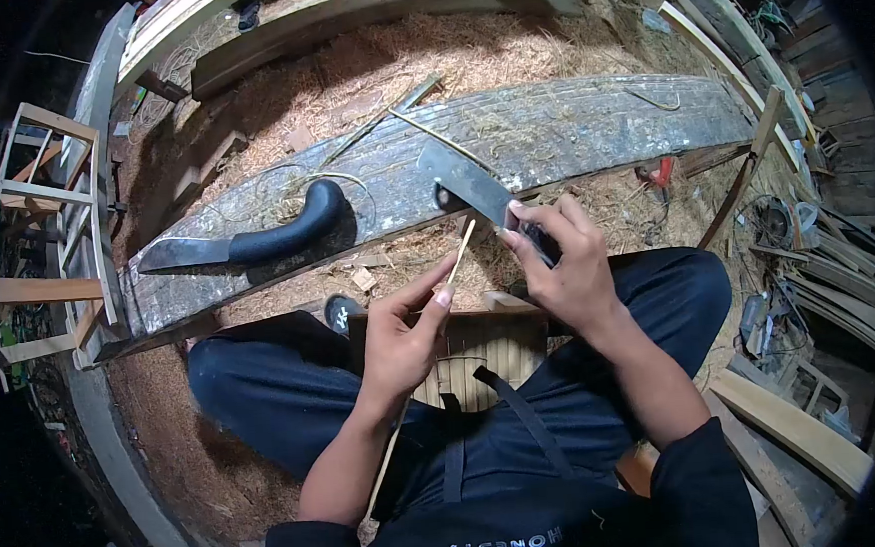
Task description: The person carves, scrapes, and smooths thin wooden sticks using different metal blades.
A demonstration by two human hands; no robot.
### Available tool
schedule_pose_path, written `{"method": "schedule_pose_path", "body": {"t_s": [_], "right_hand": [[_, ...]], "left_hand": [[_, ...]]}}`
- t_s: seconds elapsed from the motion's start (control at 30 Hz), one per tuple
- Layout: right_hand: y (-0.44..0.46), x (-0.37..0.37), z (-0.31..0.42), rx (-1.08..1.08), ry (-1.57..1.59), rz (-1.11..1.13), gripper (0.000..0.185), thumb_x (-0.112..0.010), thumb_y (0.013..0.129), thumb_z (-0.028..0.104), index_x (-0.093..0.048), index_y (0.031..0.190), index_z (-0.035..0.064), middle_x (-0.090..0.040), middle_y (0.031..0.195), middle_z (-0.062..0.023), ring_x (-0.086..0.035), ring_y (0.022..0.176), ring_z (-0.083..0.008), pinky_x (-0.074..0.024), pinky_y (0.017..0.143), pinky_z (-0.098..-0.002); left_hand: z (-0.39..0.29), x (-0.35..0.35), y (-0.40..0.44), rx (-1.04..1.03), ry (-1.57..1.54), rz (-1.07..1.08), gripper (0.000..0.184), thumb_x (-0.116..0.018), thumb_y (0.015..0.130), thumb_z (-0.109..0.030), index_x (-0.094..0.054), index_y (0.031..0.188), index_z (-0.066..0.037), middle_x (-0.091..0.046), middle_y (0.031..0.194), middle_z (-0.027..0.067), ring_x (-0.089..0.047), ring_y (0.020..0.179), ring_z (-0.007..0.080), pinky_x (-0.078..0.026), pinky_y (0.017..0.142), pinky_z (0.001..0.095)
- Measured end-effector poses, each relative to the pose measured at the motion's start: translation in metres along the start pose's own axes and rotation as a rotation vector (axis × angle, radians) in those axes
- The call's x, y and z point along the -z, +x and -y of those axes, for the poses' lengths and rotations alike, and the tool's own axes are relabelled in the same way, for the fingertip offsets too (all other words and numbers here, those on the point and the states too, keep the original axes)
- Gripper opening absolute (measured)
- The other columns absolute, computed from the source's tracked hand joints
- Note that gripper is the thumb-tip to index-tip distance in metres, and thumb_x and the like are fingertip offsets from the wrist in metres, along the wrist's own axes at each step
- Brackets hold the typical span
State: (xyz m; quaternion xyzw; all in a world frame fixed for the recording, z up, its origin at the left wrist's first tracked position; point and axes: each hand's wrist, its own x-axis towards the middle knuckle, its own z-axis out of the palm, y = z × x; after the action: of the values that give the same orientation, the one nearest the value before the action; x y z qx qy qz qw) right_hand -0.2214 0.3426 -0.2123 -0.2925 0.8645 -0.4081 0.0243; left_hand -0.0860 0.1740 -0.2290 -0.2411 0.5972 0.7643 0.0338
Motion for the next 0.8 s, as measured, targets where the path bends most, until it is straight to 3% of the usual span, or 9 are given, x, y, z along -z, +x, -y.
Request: {"method": "schedule_pose_path", "body": {"t_s": [0.07,0.23,0.33,0.47,0.57,0.63,0.67,0.8], "right_hand": [[-0.003,-0.003,-0.004,-0.017,0.068,-0.017,0.027,-0.074,0.085,0.011,-0.068,0.108,-0.0005,-0.058,0.088,-0.015,-0.061,0.075,-0.0279,-0.0492,0.067,-0.038],[-0.004,0.001,-0.005,-0.115,0.287,-0.015,0.026,-0.072,0.088,0.014,-0.066,0.108,-0.001,-0.061,0.095,-0.0129,-0.064,0.08,-0.0204,-0.0515,0.066,-0.0311],[-0.003,0.011,0.007,-0.393,0.63,0.028,0.027,-0.067,0.094,0.019,-0.062,0.111,-0.0013,-0.062,0.097,-0.0102,-0.065,0.079,-0.0117,-0.0522,0.059,-0.0234],[-0.001,0.015,0.003,-0.481,0.66,0.123,0.026,-0.069,0.093,0.018,-0.064,0.109,-0.0024,-0.063,0.099,-0.0106,-0.065,0.078,-0.0126,-0.0529,0.061,-0.0257],[-0.002,0.01,-0.003,-0.297,0.51,0.126,0.026,-0.074,0.088,0.018,-0.068,0.107,-0.0003,-0.063,0.098,-0.0116,-0.066,0.078,-0.0163,-0.0534,0.063,-0.0291],[-0.002,0.009,0.002,0.095,0.131,0.033,0.029,-0.079,0.082,0.017,-0.071,0.105,0.0029,-0.063,0.097,-0.0125,-0.067,0.079,-0.0211,-0.0533,0.066,-0.0323],[-0.003,0.01,0.005,0.071,0.146,0.064,0.033,-0.082,0.078,0.017,-0.071,0.106,0.005,-0.062,0.095,-0.0138,-0.066,0.08,-0.0259,-0.0531,0.068,-0.0336],[-0.005,0.003,0.003,0.16,0.107,0.049,0.034,-0.082,0.077,0.016,-0.071,0.106,0.0041,-0.06,0.094,-0.0153,-0.065,0.08,-0.0288,-0.0524,0.068,-0.0361]], "left_hand": [[0.004,-0.002,0.0,-0.015,-0.086,0.005,0.039,-0.06,0.098,-0.012,-0.058,0.137,-0.008,-0.053,0.069,-0.0054,-0.04,0.06,0.0005,-0.032,0.053,0.0201],[0.008,-0.001,0.005,-0.057,-0.069,-0.04,0.038,-0.059,0.099,-0.014,-0.059,0.136,-0.008,-0.055,0.067,-0.0034,-0.041,0.054,0.0017,-0.032,0.049,0.0204],[0.0,-0.002,0.005,-0.041,-0.068,-0.045,0.037,-0.058,0.099,-0.016,-0.059,0.135,-0.008,-0.056,0.067,-0.0028,-0.04,0.05,0.0018,-0.03,0.045,0.0207],[-0.003,-0.003,0.003,0.002,-0.068,-0.014,0.036,-0.057,0.1,-0.017,-0.058,0.135,-0.007,-0.059,0.067,-0.0015,-0.041,0.048,0.0021,-0.03,0.044,0.0209],[-0.006,-0.007,0.002,0.022,-0.092,0.004,0.035,-0.058,0.1,-0.017,-0.059,0.133,-0.006,-0.059,0.068,-0.0012,-0.044,0.051,0.0027,-0.032,0.046,0.0214],[-0.004,-0.011,0.003,0.006,-0.066,-0.018,0.035,-0.058,0.099,-0.016,-0.06,0.133,-0.006,-0.059,0.068,-0.0012,-0.045,0.053,0.003,-0.034,0.047,0.0214],[-0.003,-0.012,0.004,-0.011,-0.039,-0.043,0.034,-0.059,0.099,-0.015,-0.06,0.132,-0.005,-0.059,0.068,-0.0011,-0.047,0.056,0.0034,-0.035,0.049,0.0215],[0.012,-0.011,0.01,-0.086,-0.053,-0.038,0.034,-0.06,0.098,-0.014,-0.061,0.131,-0.004,-0.058,0.068,-0.0013,-0.049,0.06,0.0039,-0.037,0.053,0.0214]]}}
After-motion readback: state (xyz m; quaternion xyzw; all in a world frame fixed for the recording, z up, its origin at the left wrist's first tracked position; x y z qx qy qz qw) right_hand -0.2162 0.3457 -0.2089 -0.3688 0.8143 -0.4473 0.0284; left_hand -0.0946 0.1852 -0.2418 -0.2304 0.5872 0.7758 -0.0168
